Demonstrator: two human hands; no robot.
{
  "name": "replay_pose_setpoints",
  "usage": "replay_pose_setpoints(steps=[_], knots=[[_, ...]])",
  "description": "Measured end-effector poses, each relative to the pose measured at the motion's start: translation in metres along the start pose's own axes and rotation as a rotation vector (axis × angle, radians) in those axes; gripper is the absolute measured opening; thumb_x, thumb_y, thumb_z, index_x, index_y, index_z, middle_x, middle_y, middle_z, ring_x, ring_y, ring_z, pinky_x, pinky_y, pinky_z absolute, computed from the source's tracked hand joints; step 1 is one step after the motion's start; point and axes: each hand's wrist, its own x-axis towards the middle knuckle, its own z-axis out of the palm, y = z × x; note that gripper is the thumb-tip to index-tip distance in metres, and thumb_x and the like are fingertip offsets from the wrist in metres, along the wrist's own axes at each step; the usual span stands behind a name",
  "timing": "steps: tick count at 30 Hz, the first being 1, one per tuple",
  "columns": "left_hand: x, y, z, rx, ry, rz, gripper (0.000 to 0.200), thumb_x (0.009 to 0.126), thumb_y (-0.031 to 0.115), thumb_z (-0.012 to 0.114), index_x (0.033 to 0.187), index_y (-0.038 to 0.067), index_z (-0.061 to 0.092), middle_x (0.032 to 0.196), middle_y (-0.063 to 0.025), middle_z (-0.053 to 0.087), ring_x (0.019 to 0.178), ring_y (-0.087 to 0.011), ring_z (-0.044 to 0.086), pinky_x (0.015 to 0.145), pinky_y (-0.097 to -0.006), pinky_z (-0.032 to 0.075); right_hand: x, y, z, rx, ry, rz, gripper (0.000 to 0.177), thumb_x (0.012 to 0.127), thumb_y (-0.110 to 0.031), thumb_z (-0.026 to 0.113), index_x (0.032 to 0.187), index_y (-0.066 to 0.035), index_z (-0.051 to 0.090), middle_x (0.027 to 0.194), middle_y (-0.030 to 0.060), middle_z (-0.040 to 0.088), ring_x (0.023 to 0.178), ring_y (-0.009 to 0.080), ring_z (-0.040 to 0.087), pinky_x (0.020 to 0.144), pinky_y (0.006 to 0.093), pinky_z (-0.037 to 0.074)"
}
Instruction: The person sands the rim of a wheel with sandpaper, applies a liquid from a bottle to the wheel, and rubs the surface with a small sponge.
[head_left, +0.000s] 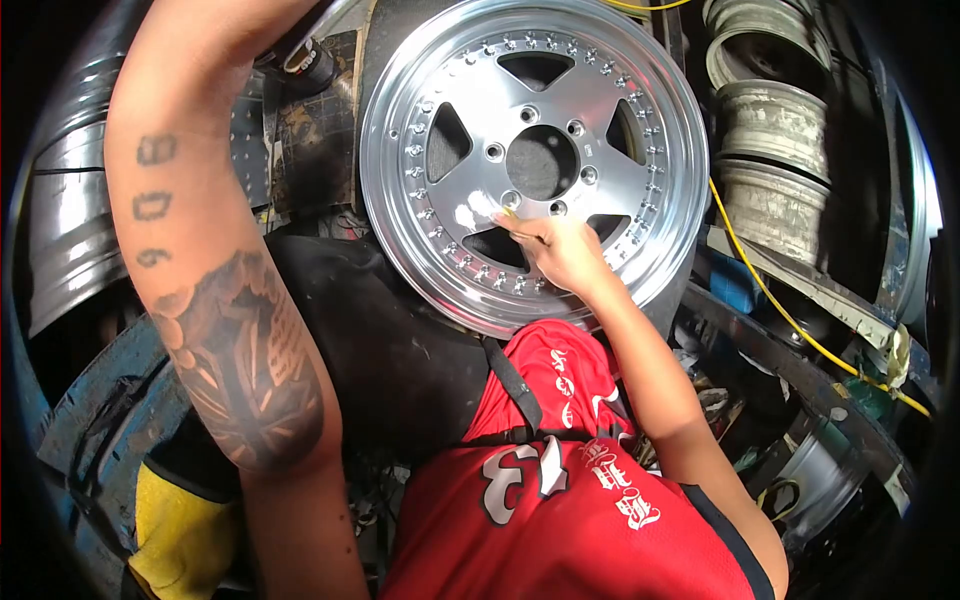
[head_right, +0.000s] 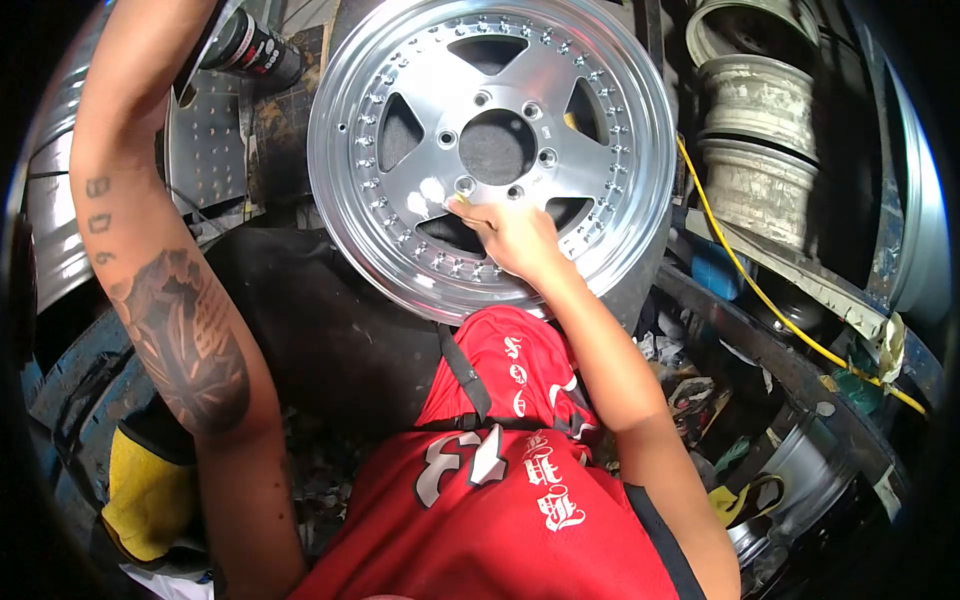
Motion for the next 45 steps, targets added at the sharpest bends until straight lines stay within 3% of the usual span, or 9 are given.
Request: replay_pose_setpoints(steps=[12,19,26,30,35,39,42,43,45], knots=[[-0.001,0.003,0.005,0.020,-0.008,-0.016,0.027,0.098,0.027,0.068,0.098,0.000,0.076,0.073,-0.0006,0.065,0.062,-0.0064,0.053,0.059,-0.0244,0.043,-0.002,0.001,-0.018,0.160,-0.122,0.054,0.033,0.096,-0.017,0.066,0.128,-0.025,0.073,0.076,0.0172,0.066,0.065,0.0355,0.062,0.065,0.0385,0.050],[0.000,0.009,-0.009,-0.145,-0.102,-0.145,0.026,0.098,0.025,0.067,0.101,0.000,0.076,0.073,-0.0019,0.065,0.066,-0.0061,0.058,0.060,-0.0232,0.044,-0.001,0.010,-0.019,0.147,-0.156,0.100,0.021,0.098,-0.017,0.067,0.116,-0.011,0.076,0.070,0.0155,0.064,0.059,0.0254,0.060,0.062,0.0368,0.048],[0.000,0.009,0.023,0.272,0.224,0.188,0.024,0.099,0.023,0.065,0.100,0.002,0.076,0.078,-0.0020,0.068,0.072,-0.0055,0.058,0.065,-0.0225,0.044,0.000,0.014,-0.025,0.183,-0.200,0.107,0.018,0.099,-0.019,0.066,0.098,-0.003,0.074,0.065,0.0121,0.063,0.057,0.0196,0.056,0.061,0.0369,0.047],[0.006,0.003,-0.007,-0.087,-0.074,-0.037,0.024,0.099,0.024,0.066,0.101,0.001,0.076,0.081,-0.0007,0.068,0.073,-0.0046,0.056,0.067,-0.0218,0.043,-0.001,0.013,-0.019,0.198,-0.171,0.113,0.019,0.099,-0.019,0.065,0.095,-0.002,0.073,0.065,0.0129,0.062,0.057,0.0188,0.056,0.060,0.0364,0.047],[0.003,0.001,-0.002,-0.099,-0.083,-0.098,0.025,0.099,0.024,0.067,0.102,0.000,0.075,0.081,-0.0006,0.068,0.073,-0.0044,0.055,0.066,-0.0214,0.043,-0.009,0.010,-0.021,-0.030,-0.103,0.049,0.033,0.097,-0.020,0.067,0.129,-0.023,0.072,0.079,0.0177,0.068,0.072,0.0381,0.066,0.069,0.0420,0.052],[0.000,0.004,0.003,-0.058,-0.046,-0.036,0.026,0.099,0.024,0.066,0.102,0.000,0.075,0.082,-0.0027,0.070,0.076,-0.0062,0.059,0.069,-0.0233,0.046,-0.008,-0.008,-0.001,0.043,-0.013,0.088,0.031,0.094,-0.022,0.068,0.124,-0.028,0.075,0.089,0.0157,0.074,0.085,0.0392,0.071,0.075,0.0479,0.055],[0.005,-0.001,0.001,-0.139,-0.083,-0.002,0.026,0.100,0.024,0.065,0.102,-0.001,0.075,0.083,-0.0041,0.071,0.077,-0.0077,0.060,0.071,-0.0245,0.047,-0.017,-0.005,-0.009,0.099,0.023,0.032,0.032,0.094,-0.016,0.068,0.125,-0.022,0.075,0.084,0.0164,0.073,0.077,0.0330,0.073,0.072,0.0443,0.056],[0.004,-0.007,-0.002,-0.167,-0.117,-0.015,0.027,0.100,0.024,0.065,0.102,-0.001,0.075,0.083,-0.0043,0.071,0.078,-0.0082,0.061,0.072,-0.0247,0.048,-0.023,0.009,-0.002,0.429,0.020,0.161,0.032,0.102,-0.019,0.065,0.132,-0.010,0.071,0.069,0.0076,0.069,0.057,0.0158,0.066,0.058,0.0309,0.051],[0.003,-0.012,-0.008,-0.188,-0.176,-0.018,0.027,0.100,0.024,0.064,0.103,-0.001,0.075,0.084,-0.0047,0.071,0.079,-0.0090,0.061,0.072,-0.0252,0.048,-0.029,0.006,-0.022,0.816,-0.013,0.333,0.027,0.102,-0.021,0.067,0.122,-0.003,0.070,0.073,0.0023,0.068,0.057,0.0098,0.063,0.054,0.0245,0.049]])
